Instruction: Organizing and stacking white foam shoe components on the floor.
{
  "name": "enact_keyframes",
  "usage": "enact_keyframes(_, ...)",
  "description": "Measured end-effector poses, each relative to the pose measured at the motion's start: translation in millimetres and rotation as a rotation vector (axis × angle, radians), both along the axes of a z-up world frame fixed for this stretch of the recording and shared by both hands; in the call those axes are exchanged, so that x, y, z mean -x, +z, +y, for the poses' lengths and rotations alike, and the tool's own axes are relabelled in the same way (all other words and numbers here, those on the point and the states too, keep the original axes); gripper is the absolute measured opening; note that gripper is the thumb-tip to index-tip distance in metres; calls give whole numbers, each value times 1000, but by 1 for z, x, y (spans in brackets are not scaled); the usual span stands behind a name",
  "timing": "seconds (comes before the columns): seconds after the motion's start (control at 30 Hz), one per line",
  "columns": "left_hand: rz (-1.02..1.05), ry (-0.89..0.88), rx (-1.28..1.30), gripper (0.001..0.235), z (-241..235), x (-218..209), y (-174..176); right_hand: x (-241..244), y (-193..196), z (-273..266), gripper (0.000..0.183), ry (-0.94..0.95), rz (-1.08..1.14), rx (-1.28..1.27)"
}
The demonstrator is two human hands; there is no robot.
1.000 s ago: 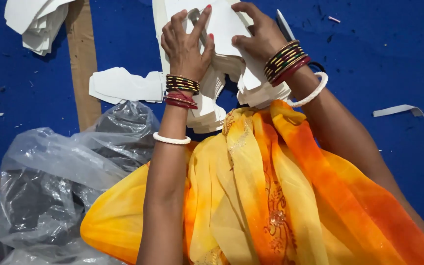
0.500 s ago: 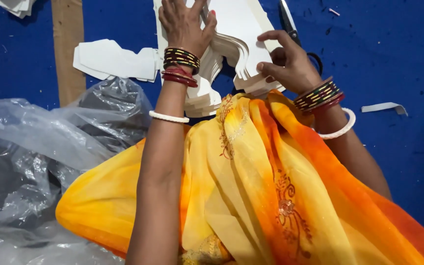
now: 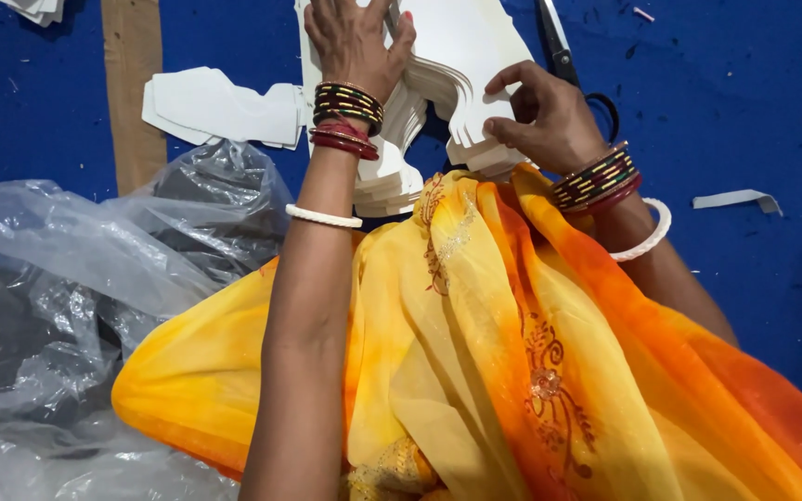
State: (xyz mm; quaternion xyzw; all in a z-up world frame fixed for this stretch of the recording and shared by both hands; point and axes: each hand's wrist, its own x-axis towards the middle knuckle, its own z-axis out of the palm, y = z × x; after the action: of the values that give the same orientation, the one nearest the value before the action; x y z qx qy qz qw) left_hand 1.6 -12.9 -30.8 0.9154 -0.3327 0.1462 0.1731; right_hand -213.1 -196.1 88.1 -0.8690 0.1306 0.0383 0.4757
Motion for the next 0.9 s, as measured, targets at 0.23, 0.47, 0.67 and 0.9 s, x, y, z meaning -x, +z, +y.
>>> enact_keyframes(0.23, -62, -15, 34, 42, 0, 1, -1, -7, -3, 1, 37, 53, 16, 87)
enact_keyframes(0.47, -17, -49, 9, 57, 2, 10, 34, -38, 39, 20, 54, 97, 274, 642)
enact_keyframes(0.67, -34, -28, -78, 59, 7, 9, 24, -87, -50, 43, 83, 70, -165, 819)
enact_keyframes(0.9, 279, -226, -108, 63, -4, -5, 36, -90, -60, 43, 87, 170, -78, 748)
